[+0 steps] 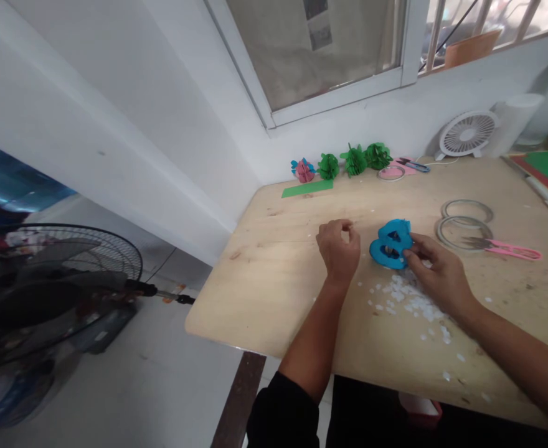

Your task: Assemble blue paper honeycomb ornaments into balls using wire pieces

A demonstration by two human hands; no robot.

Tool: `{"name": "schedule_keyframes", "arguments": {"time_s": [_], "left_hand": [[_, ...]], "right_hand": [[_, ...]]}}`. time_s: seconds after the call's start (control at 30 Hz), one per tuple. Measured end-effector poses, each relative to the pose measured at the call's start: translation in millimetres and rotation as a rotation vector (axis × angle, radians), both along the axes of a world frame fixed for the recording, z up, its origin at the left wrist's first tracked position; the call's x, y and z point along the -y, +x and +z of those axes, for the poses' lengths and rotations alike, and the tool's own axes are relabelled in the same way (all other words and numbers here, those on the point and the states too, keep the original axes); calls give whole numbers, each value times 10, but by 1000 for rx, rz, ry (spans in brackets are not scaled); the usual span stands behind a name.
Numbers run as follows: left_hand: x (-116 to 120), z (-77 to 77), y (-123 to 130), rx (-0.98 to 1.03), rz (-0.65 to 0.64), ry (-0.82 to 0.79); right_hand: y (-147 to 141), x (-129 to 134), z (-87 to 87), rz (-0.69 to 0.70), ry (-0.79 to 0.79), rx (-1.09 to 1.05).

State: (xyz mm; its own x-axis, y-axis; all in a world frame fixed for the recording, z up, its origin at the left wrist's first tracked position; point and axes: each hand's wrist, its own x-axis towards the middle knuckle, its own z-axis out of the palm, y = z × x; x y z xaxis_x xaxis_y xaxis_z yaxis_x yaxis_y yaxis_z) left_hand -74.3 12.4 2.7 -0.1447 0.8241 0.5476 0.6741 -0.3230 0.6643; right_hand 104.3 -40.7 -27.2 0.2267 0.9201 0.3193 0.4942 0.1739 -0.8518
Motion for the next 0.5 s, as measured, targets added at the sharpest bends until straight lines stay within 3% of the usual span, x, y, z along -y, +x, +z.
{"name": "schedule_keyframes", "arguments": {"time_s": [0.23,0.37,0.5], "left_hand": [[-100,-84,-31,140,-124,-275],[-135,-198,50,349,-406,-504],[-115,-251,163,503,-566,-549]], "right_hand": [[22,-9,7,37,-66,-113],[26,-24,-7,69,-108,-179],[30,-25,-1,80,-158,-178]]}}
